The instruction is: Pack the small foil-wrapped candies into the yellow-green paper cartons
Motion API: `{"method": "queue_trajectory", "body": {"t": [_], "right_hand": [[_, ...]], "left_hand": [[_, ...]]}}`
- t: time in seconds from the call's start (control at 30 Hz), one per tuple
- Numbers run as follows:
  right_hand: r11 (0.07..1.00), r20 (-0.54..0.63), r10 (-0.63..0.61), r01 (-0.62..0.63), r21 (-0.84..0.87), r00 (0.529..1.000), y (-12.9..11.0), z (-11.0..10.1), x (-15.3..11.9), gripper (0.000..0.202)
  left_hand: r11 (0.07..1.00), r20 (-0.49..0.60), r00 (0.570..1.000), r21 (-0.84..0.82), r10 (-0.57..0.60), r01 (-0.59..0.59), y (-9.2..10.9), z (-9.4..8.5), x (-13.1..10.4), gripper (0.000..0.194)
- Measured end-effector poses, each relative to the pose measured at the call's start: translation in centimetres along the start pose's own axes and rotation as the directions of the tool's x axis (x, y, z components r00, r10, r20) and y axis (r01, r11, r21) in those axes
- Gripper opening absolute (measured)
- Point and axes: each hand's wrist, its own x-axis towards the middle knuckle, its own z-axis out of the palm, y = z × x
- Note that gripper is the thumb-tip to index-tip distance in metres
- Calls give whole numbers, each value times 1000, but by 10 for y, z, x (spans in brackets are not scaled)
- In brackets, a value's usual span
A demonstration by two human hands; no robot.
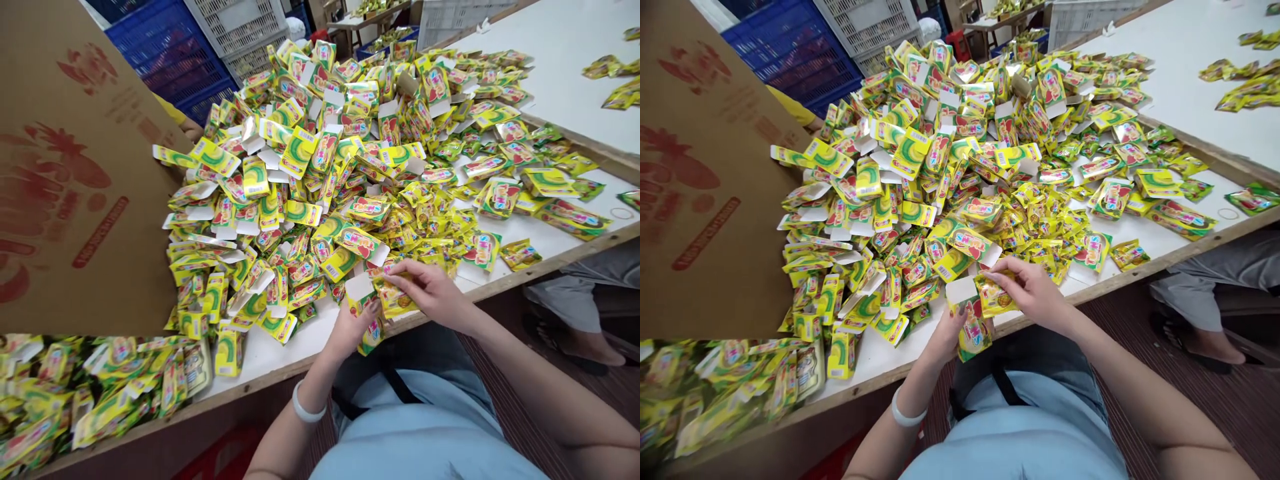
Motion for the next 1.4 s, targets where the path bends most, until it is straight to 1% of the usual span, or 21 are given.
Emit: {"method": "queue_trajectory", "body": {"t": [0.07,0.13,0.2,0.27,0.33,0.37,0.43,0.5,0.57,0.67,0.73,0.8,0.87,0.93,1.0,1.07,1.13,1.2,1.27,1.33,1.4], "right_hand": [[992,48,-61,66,-106,997,1,7,-1,21],[999,25,-40,41,-36,999,4,13,-5,22],[988,55,55,-62,140,997,8,16,-9,33],[941,170,152,-195,278,974,11,15,-13,42],[907,254,197,-275,319,947,13,11,-15,38],[906,245,201,-275,321,948,12,8,-15,35],[922,133,168,-203,329,977,10,2,-14,30],[938,7,90,-87,335,996,7,-1,-10,26],[954,-19,-6,11,300,1000,2,1,-6,23],[984,94,-170,163,74,981,-6,6,-1,18],[952,201,-258,284,-113,945,-11,8,-1,17],[902,315,-285,364,-231,905,-14,5,-3,19],[877,422,-224,370,-306,879,-16,2,-6,20],[869,496,-117,330,-369,861,-19,-1,-8,19],[854,530,-21,291,-431,848,-24,-1,-8,18],[830,541,26,283,-480,841,-31,-1,-6,17],[837,569,10,304,-455,823,-38,-3,-3,18],[876,576,-50,313,-368,816,-40,-6,-1,23],[896,524,-125,324,-305,842,-35,-8,-3,19],[879,483,-183,363,-310,856,-26,-9,-9,10],[848,515,-219,423,-319,829,-17,-8,-17,21]], "left_hand": [[999,-102,995,46,-3,7,0,1,2,63],[997,-133,991,71,-12,21,-1,1,4,62],[997,-150,989,78,-10,22,-4,-2,4,58],[996,-153,988,93,5,9,-8,-6,4,54],[994,-124,992,108,30,-17,-12,-11,4,51],[994,-91,995,108,36,-26,-12,-13,3,51],[996,-14,1000,85,16,-15,-11,-14,1,51],[998,57,998,56,-31,27,-6,-12,-2,53],[997,116,990,35,-77,74,-1,-8,-5,52],[993,174,977,25,-121,118,5,-4,-9,47],[994,184,977,26,-106,103,5,-4,-10,47],[998,183,982,45,-52,44,4,-5,-12,58],[997,178,984,78,-22,8,1,-5,-13,80],[993,185,981,114,-52,31,-3,-4,-15,97],[987,198,977,153,-84,54,-6,-2,-16,104],[980,199,978,198,-59,19,-8,-2,-18,105],[969,200,980,242,-9,-41,-9,-4,-19,104],[964,223,975,259,-2,-57,-9,-8,-20,105],[968,261,963,250,-66,-2,-8,-11,-23,109],[967,300,941,240,-153,81,-9,-13,-26,113],[962,327,923,240,-205,129,-10,-13,-29,116]]}}
